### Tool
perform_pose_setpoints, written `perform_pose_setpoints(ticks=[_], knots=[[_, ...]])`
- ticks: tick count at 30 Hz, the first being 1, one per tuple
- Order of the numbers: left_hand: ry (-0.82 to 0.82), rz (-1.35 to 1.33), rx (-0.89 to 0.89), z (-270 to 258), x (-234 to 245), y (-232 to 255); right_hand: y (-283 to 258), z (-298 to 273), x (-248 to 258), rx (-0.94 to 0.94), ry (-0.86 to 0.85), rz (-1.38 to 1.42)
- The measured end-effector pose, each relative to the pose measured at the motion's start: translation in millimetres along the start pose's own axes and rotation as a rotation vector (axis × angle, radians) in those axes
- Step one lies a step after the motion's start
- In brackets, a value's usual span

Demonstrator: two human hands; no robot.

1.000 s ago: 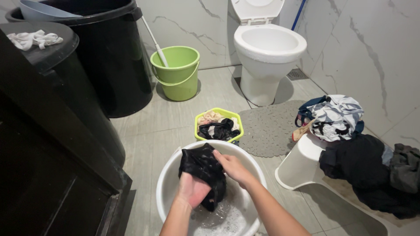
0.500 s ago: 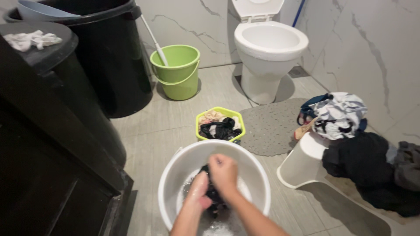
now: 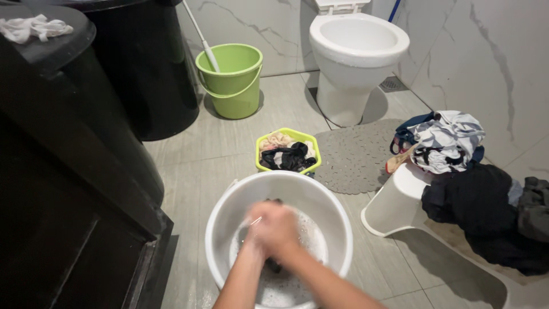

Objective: The person hand washes dark-colored garments in a white bucket filled with soapy water. They repeatedly submerge, scrub, and wring the clothes, then place the washed items onto a nearby white stool.

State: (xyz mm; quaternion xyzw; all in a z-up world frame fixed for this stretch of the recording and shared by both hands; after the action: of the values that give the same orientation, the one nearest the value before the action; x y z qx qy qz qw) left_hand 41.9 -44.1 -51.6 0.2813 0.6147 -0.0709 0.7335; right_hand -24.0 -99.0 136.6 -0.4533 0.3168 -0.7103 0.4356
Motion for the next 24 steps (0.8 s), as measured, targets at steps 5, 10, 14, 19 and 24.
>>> perform_pose_setpoints(ticks=[5, 10, 14, 19, 24], knots=[[0.492, 0.287, 0.017, -13.8, -25.1, 16.2, 0.4, 12.7, -5.7, 0.179, 0.100, 0.007], [0.604, 0.491, 0.152, -17.3, -80.1, 5.8, 38.9, 26.7, 47.7, -0.403, 0.249, -0.265], [0.613, 0.406, 0.005, -26.0, -52.5, 14.6, 6.0, 1.0, 5.4, -0.096, 0.130, -0.136], [0.783, 1.044, -0.207, -33.7, -42.7, 24.1, 45.1, 8.0, 12.4, -0.123, 0.225, -0.155], [0.807, 1.150, -0.183, -51.5, -50.9, 4.6, 92.5, 12.1, 36.9, -0.187, 0.498, -0.299]])
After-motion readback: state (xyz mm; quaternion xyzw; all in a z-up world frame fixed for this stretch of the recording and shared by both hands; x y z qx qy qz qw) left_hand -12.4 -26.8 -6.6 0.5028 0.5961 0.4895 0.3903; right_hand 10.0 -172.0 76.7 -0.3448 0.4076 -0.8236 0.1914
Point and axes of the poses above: each hand's wrist, its own z-axis towards the middle knuckle, its own x-axis out of the back of the hand, y = z × x, the point moved 4 cm from there along z, towards the middle knuckle, and after that the axes turned 3 degrees about -x, right-handed, at the moved point
